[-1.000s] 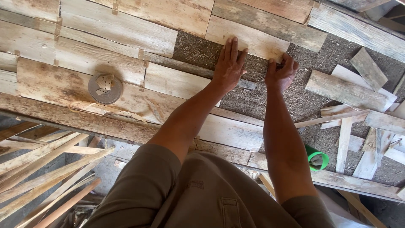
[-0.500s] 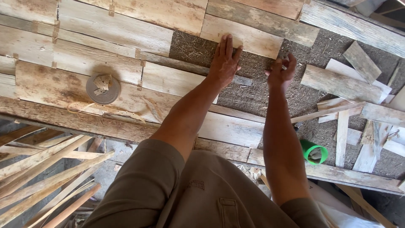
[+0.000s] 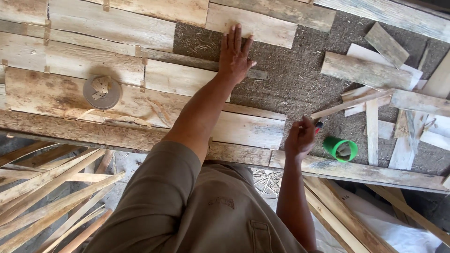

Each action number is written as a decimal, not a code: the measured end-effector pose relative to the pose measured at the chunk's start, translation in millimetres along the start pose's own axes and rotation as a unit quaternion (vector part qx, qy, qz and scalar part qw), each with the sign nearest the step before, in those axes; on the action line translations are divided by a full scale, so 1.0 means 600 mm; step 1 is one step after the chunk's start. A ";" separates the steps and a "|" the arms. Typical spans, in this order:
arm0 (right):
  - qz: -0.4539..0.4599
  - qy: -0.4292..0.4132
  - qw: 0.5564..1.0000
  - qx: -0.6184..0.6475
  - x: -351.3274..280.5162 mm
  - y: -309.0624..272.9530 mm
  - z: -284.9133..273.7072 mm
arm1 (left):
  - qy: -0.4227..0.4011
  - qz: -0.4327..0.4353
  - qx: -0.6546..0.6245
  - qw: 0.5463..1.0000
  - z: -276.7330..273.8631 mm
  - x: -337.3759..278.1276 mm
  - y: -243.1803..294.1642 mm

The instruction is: The person attaches small wooden tabs to wood shingles laid on a workbench. They take small pieces from a green cup, press them onto the shingle surfaces one at a time, and occasionally use pliers and a utility knife on the pieces.

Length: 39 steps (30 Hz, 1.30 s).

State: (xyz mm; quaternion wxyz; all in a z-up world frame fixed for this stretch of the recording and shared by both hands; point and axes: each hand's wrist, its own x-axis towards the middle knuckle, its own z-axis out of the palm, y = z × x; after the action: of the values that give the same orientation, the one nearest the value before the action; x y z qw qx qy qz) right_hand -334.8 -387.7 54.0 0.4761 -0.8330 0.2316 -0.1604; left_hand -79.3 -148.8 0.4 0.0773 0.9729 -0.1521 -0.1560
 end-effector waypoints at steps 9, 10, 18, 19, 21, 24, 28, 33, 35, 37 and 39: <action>-0.012 -0.057 0.995 -0.082 -0.096 -0.024 -0.082 | -0.010 -0.038 -0.032 0.999 -0.061 -0.057 0.026; -0.015 -0.056 0.995 -0.080 -0.097 -0.018 -0.088 | -0.006 -0.039 -0.031 0.999 -0.013 -0.061 0.031; 0.048 -0.122 0.981 -0.146 -0.070 0.054 -0.109 | 0.279 0.062 -0.315 0.905 0.011 -0.337 0.103; 0.042 -0.127 0.981 -0.142 -0.060 0.039 -0.108 | 0.285 0.056 -0.310 0.905 0.001 -0.379 0.103; -0.089 -0.128 0.971 -0.179 -0.046 0.008 -0.104 | 0.287 0.005 -0.355 0.890 -0.016 -0.469 0.103; -0.189 -0.161 0.956 -0.158 -0.035 -0.027 -0.088 | 0.290 -0.040 -0.364 0.885 0.030 -0.550 0.061; -0.148 -0.245 0.952 -0.108 -0.031 -0.007 -0.053 | 0.331 -0.107 -0.373 0.860 -0.001 -0.610 0.013; -0.151 -0.272 0.946 -0.095 -0.072 -0.095 -0.021 | 0.391 -0.316 -0.410 0.761 0.040 -0.639 -0.096; -0.174 -0.275 0.942 -0.089 -0.095 -0.117 -0.009 | 0.401 -0.352 -0.397 0.747 0.048 -0.640 -0.151; -0.193 -0.271 0.939 -0.084 -0.119 -0.130 0.004 | 0.408 -0.383 -0.384 0.735 0.047 -0.635 -0.207; -0.170 -0.265 0.944 -0.097 -0.145 -0.140 0.015 | 0.476 -0.361 -0.321 0.735 0.032 -0.630 -0.264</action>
State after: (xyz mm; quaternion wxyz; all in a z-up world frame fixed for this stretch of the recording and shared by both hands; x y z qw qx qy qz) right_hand -384.1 -297.4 118.3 0.4031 -0.9145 -0.0339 0.0108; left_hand -384.4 119.4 56.7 0.3855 0.8191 0.3266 0.2715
